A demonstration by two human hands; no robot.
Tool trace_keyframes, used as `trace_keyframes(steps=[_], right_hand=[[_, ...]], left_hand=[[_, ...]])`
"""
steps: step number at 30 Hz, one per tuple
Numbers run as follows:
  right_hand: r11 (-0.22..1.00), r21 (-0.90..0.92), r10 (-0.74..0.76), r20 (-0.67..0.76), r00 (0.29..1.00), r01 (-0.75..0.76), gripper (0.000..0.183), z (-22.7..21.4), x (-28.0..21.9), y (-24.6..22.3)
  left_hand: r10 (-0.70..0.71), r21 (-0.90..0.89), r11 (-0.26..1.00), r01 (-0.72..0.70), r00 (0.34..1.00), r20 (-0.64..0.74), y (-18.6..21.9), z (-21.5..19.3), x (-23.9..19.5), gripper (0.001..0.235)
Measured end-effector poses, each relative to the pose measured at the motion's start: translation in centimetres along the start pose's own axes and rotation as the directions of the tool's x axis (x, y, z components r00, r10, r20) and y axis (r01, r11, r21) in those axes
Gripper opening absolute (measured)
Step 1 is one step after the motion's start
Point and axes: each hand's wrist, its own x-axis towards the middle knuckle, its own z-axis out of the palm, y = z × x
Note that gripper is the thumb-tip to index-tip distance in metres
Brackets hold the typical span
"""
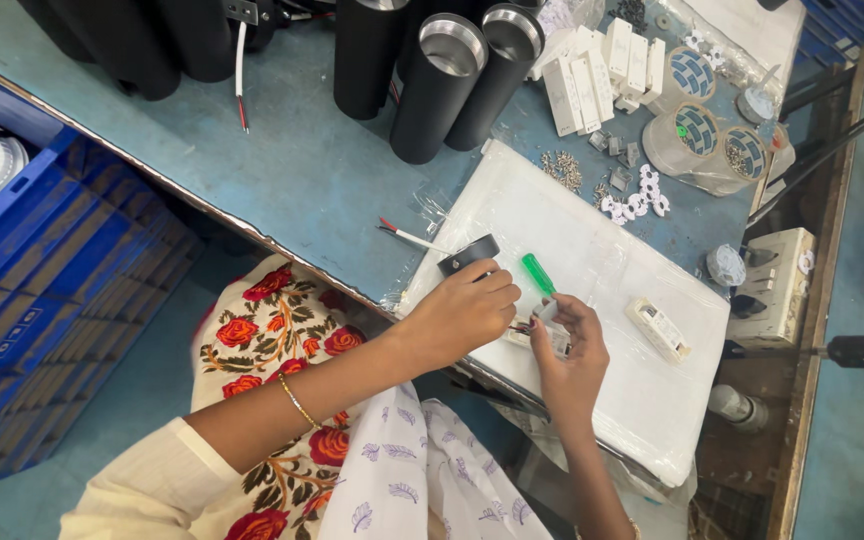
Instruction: The person assembles electrical components by inserting wires into a white plastic housing, securing them with a screwdriver, and attaching the housing to a black cylindrical body. The person repeats this process for multiple units on a workbench.
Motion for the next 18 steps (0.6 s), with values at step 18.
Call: trace_keyframes(steps=[18], right_hand=[[0.926,-0.375,-0.046,-0.044,0.998,0.026,0.037,0.7,0.8,-0.8]], left_hand=[[-0.023,-0.019,1.000,0.024,0.998,0.054,0.0,1.1,0.6,0.007]])
